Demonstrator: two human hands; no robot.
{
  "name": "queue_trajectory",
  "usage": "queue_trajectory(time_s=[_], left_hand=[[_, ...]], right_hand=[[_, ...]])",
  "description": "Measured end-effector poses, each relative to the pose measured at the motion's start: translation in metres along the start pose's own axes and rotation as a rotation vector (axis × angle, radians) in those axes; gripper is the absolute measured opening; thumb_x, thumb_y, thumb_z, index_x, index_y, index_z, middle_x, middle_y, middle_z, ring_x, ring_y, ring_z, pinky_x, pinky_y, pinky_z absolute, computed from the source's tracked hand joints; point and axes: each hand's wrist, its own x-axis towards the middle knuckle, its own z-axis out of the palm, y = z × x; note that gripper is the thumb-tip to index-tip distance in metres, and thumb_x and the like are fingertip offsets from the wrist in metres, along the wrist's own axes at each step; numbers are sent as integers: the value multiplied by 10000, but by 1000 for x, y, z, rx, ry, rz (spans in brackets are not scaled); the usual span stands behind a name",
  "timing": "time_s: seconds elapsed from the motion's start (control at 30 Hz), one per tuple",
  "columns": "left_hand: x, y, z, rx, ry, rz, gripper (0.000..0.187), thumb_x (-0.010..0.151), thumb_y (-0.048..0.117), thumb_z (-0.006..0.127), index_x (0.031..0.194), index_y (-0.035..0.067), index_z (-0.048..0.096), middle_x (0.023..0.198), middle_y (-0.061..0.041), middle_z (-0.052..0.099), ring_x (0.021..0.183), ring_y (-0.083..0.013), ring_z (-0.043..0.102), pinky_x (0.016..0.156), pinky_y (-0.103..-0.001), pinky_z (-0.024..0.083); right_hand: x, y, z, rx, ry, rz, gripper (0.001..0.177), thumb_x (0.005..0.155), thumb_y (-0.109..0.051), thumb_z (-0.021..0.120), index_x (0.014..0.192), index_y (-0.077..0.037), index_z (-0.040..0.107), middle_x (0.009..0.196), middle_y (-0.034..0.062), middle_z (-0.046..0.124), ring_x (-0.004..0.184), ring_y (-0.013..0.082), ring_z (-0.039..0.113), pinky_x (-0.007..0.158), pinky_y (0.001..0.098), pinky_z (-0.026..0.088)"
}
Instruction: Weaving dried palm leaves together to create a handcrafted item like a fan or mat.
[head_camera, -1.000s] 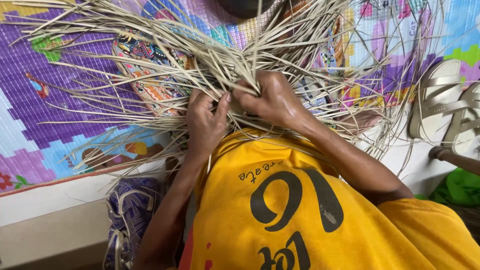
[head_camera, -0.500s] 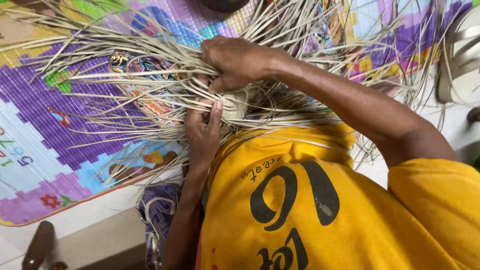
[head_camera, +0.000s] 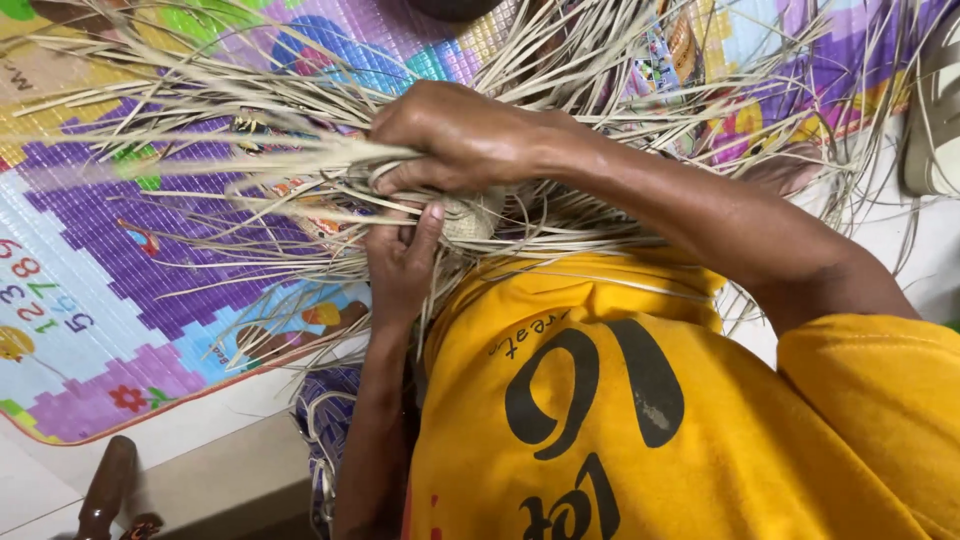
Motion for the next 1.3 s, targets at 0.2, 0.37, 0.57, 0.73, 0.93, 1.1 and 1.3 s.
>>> queue_trajectory(time_s=[0.2,0.37,0.57,0.73,0.93,1.1,1.3], left_hand=[[4,-17,-4,-175,50,-88,190,962,215,671,883,43,682,761,-47,674,581,-82,536,540,-211,433],[1,8,4,-227,47,-25,230,1038,174,656,828,85,685,734,-8,650,715,-47,497,737,-232,414],[-4,1,8,-138,72,-144,338,1010,245,703,705,132,608,555,79,437,568,3,301,603,-206,290],[0,2,9,-87,143,-268,468,956,396,761,711,164,436,547,73,342,526,-41,239,565,-244,238],[-1,26,15,-176,119,-143,251,944,166,762,728,89,659,547,64,411,547,9,312,560,-211,257],[2,0,18,-119,171,-117,122,940,119,733,867,26,763,591,67,461,629,10,278,577,-250,331],[10,4,21,864,40,776,131,863,-37,764,750,-28,699,537,-39,491,447,-165,459,535,-270,418]], right_hand=[[-47,-21,-7,584,156,274,170,999,-76,664,1046,87,666,801,168,774,524,162,739,339,177,585],[-66,-19,-7,748,-8,352,160,953,-96,715,1019,48,693,805,187,735,656,240,735,609,330,656],[-74,-18,0,379,45,475,257,1006,-160,729,908,73,682,653,147,678,441,191,623,445,293,558],[-90,-10,25,263,-111,646,366,992,-241,727,819,73,655,551,137,589,402,180,546,449,309,509],[-90,-12,42,215,116,520,312,871,-256,773,788,38,710,732,234,679,692,443,696,615,525,537],[-81,-24,43,-2,304,271,239,857,-192,761,765,24,716,783,181,651,734,402,682,621,498,545],[-52,-21,30,147,418,311,323,887,-231,772,795,60,665,672,175,556,594,339,580,535,469,484]])
